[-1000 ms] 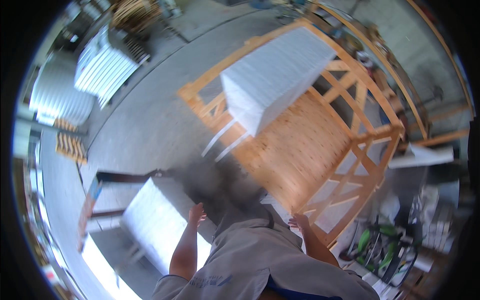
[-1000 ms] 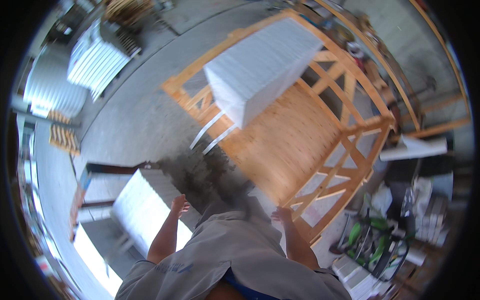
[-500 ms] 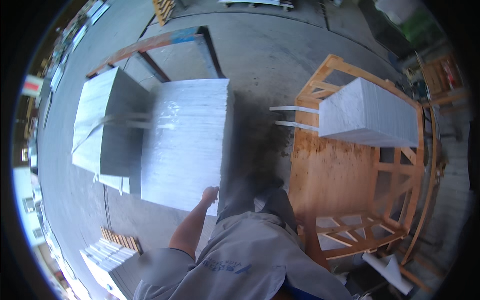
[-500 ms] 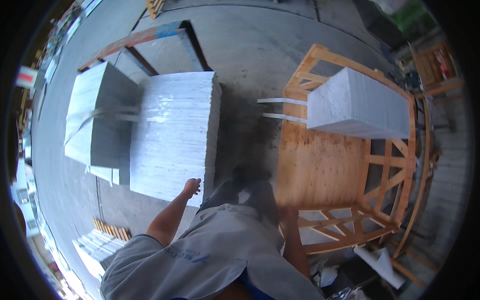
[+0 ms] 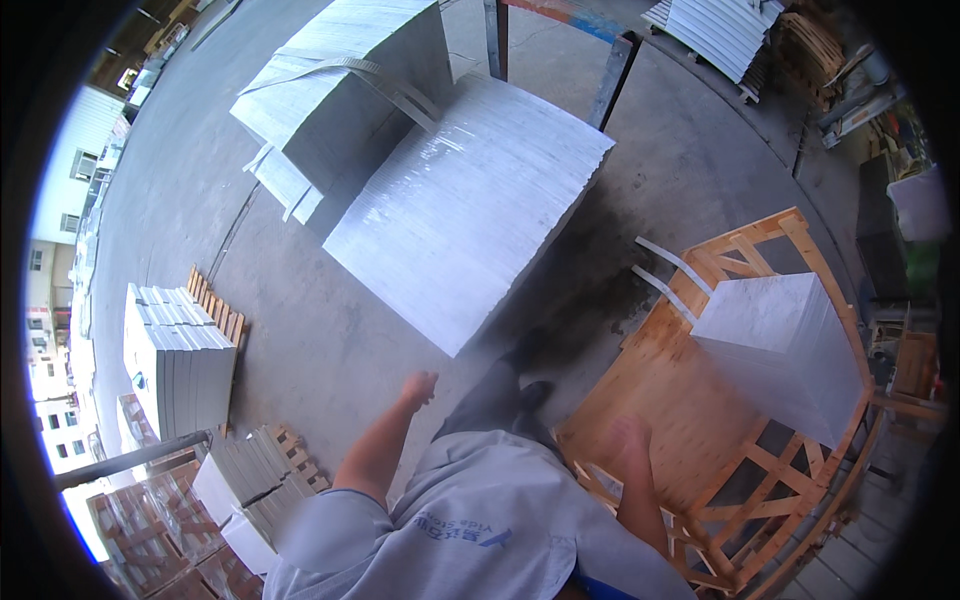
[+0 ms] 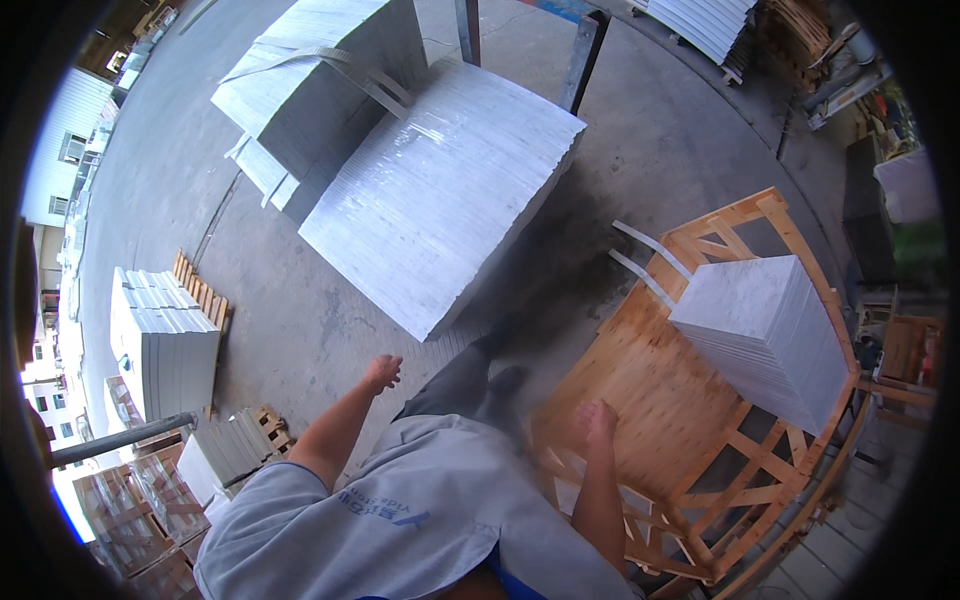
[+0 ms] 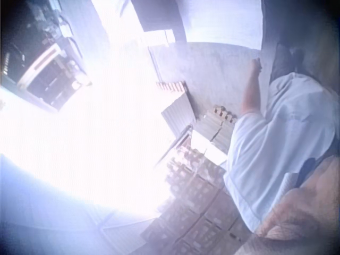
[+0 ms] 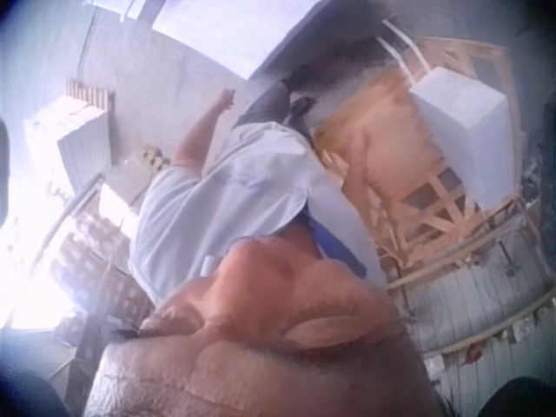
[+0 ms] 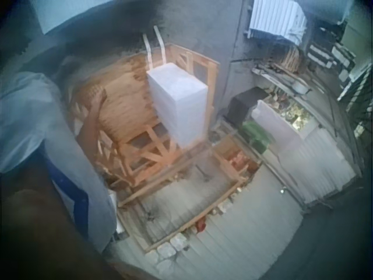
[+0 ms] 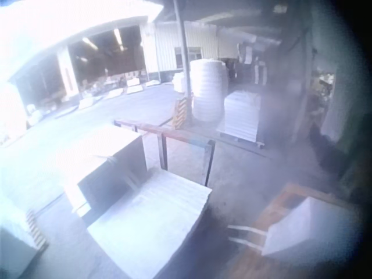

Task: The person repeatedly picks up white rectangular panels from a stack and places them onto a wooden pallet frame. The person walks back and forth between the stack and the pallet, handling one panel at a time and aligning it on the growing pile.

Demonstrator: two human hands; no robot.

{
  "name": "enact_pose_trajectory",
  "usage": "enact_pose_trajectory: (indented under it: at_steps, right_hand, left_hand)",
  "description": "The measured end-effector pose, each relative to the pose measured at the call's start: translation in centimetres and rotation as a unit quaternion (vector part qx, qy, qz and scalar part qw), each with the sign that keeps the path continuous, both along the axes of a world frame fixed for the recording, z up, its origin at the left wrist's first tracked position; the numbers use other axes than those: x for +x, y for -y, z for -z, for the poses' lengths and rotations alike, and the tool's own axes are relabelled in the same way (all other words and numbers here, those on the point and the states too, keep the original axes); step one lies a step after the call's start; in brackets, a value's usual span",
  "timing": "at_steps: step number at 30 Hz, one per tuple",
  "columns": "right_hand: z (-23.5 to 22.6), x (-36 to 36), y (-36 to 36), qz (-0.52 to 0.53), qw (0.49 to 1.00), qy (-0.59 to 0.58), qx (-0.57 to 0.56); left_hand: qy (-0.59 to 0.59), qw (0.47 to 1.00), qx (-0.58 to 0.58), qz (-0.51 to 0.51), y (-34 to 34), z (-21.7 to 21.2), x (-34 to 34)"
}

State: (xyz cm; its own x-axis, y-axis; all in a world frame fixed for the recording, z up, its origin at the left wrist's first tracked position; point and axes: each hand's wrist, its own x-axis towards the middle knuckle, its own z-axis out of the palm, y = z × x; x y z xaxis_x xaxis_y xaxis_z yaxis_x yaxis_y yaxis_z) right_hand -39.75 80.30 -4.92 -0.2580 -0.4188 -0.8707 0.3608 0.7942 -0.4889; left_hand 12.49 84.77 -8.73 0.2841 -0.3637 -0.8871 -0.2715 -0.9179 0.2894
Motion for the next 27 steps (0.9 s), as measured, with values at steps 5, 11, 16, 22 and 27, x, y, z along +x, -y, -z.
enact_pose_trajectory:
  at_steps: [5,11,16,22,27]
  right_hand:
    - [3.9,-0.1,-2.6,-0.146,0.989,0.024,-0.009]
    - [15.3,-0.3,-11.0,-0.52,0.809,-0.157,-0.225]
    - [16.1,1.6,-13.5,-0.453,0.875,-0.087,-0.148]
    - [10.4,8.0,-9.5,-0.345,0.937,-0.003,-0.062]
    - [7.5,17.1,-7.4,-0.187,0.981,0.011,0.05]
  left_hand:
    - [-0.005,0.997,-0.018,-0.079,-6.8,-1.2,0.8]
    - [0.014,0.991,-0.033,-0.128,-10.0,-1.9,3.5]
    - [0.036,0.985,-0.084,-0.15,-10.0,-2.6,6.2]
    - [0.04,0.986,-0.082,-0.137,-8.1,-3.1,12.0]
    - [0.033,0.992,-0.073,-0.096,-4.8,-1.0,19.9]
